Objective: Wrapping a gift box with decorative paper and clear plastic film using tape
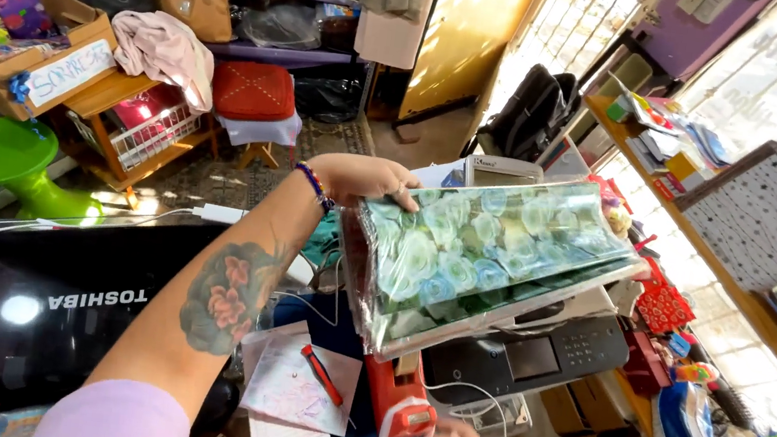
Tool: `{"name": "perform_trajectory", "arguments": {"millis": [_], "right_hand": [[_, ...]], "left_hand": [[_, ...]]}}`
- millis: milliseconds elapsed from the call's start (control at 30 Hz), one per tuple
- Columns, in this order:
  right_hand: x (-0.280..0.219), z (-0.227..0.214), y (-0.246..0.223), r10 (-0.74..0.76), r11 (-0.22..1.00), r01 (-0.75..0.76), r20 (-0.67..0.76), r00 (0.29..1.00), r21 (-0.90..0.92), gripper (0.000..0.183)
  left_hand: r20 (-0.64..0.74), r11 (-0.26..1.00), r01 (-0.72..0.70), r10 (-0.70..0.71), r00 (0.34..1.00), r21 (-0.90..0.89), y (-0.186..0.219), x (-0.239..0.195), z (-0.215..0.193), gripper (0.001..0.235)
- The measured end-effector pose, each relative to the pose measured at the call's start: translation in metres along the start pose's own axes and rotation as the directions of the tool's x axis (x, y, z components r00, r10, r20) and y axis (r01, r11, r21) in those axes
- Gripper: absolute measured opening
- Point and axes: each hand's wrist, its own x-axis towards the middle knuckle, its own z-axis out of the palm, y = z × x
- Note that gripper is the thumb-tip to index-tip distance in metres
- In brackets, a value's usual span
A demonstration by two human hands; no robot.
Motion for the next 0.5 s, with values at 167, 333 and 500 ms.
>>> {"name": "perform_trajectory", "arguments": {"millis": [167, 333, 500], "right_hand": [[0.027, 0.035, -0.076, 0.067, 0.934, -0.068, 0.016, 0.998, 0.35, 0.065], [0.071, 0.01, -0.083, -0.114, 0.749, 0.055, 0.047, 0.992, 0.661, 0.065], [0.083, -0.014, -0.086, 0.088, 0.826, 0.048, -0.212, 0.973, 0.561, 0.022]], "left_hand": [[0.038, 0.932, -0.148, 0.17, 0.985, -0.332, -0.011, 0.013, 0.013, 0.024], [-0.01, 0.921, -0.168, 0.176, 0.984, -0.351, 0.0, -0.016, 0.064, 0.02], [-0.038, 0.977, -0.199, 0.203, 0.979, 0.076, -0.004, -0.045, 0.126, 0.028]]}}
